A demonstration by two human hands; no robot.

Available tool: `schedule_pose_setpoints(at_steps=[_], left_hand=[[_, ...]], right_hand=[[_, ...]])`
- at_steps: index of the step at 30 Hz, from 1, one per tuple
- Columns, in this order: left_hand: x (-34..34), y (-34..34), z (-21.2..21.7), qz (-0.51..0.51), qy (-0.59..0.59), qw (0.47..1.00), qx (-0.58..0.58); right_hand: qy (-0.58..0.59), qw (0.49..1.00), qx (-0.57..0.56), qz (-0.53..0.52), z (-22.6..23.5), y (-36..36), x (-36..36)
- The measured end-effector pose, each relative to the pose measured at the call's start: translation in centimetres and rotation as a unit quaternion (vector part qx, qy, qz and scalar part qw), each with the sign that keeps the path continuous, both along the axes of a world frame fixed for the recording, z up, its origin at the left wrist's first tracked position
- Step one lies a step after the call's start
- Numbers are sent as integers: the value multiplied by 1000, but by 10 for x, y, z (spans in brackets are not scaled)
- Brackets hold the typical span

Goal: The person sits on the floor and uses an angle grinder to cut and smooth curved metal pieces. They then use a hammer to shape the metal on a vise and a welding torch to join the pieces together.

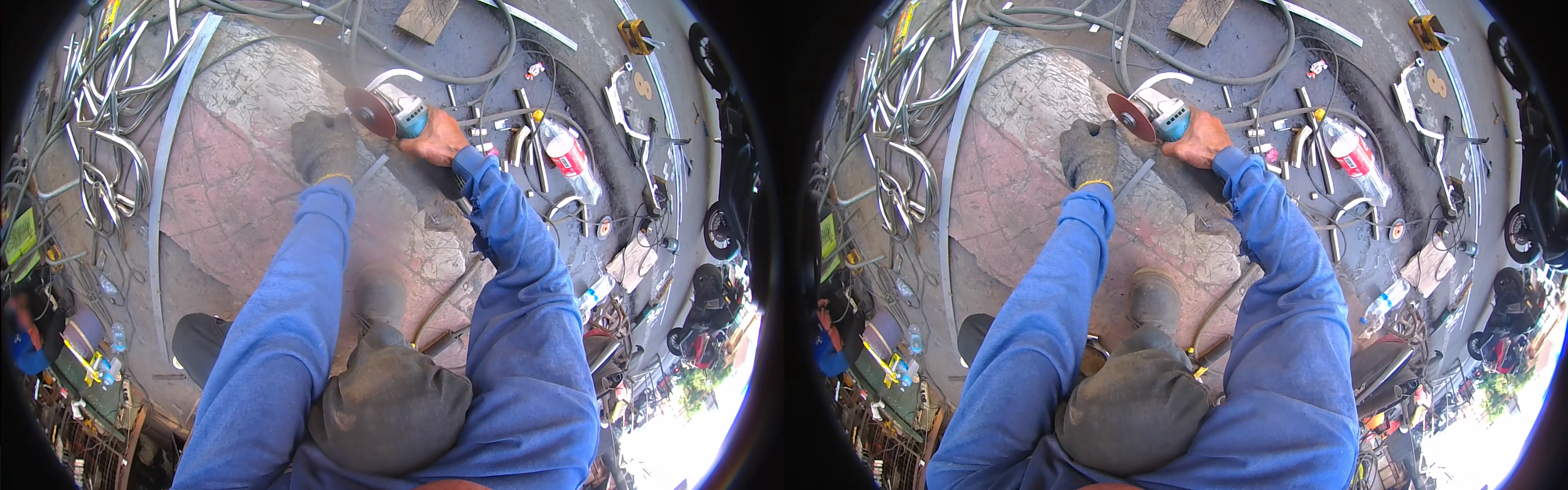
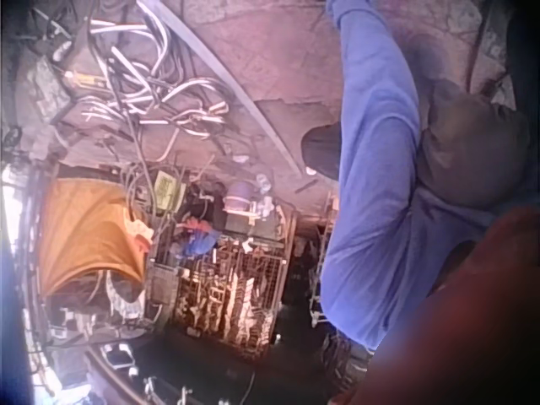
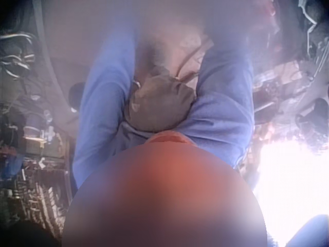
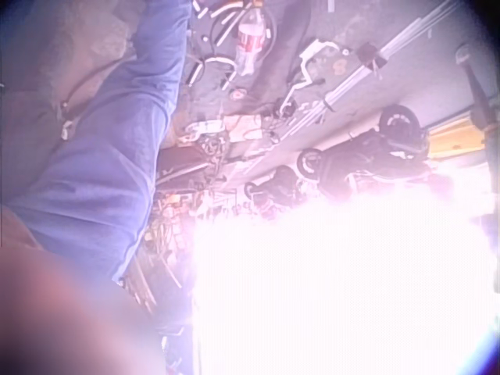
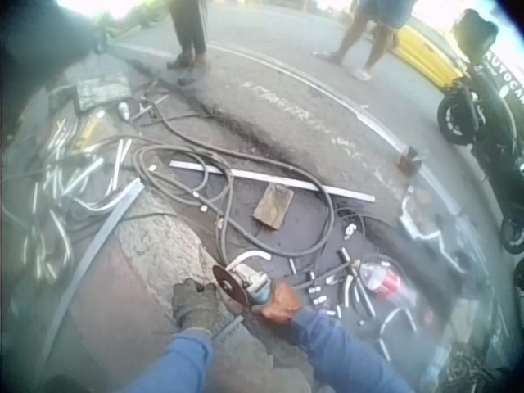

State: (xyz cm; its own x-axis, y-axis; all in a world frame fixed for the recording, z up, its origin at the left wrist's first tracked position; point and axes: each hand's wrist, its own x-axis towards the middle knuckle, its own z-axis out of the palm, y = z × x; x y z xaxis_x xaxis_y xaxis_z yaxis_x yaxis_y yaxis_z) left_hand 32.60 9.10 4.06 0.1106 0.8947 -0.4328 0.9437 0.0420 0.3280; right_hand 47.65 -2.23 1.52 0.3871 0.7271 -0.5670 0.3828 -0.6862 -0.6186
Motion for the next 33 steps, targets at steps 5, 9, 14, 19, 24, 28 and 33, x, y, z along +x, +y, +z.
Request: schedule_pose_setpoints(at_steps=[5,9,14,19,24,28,33], left_hand=[[1,-3,0,4,3,1000,11],[-1,-5,-2,-1,-2,1000,21],[-2,-4,-5,-7,6,1000,29],[-1,-4,-4,-7,16,1000,23],[-2,-4,-9,-13,15,999,31],[-12,-5,-23,-41,-18,998,46],[-28,-13,-41,-110,-86,977,159]], right_hand=[[6,1000,-2,-9,-1,0,-2],[6,1000,5,-12,-3,-1,-4],[9,1000,11,-2,-8,-2,-4],[2,1000,30,-1,-11,-3,-4],[13,999,32,-1,-7,-2,-4],[11,1000,25,-3,-6,0,-5],[-8,998,63,13,-9,2,-8]])
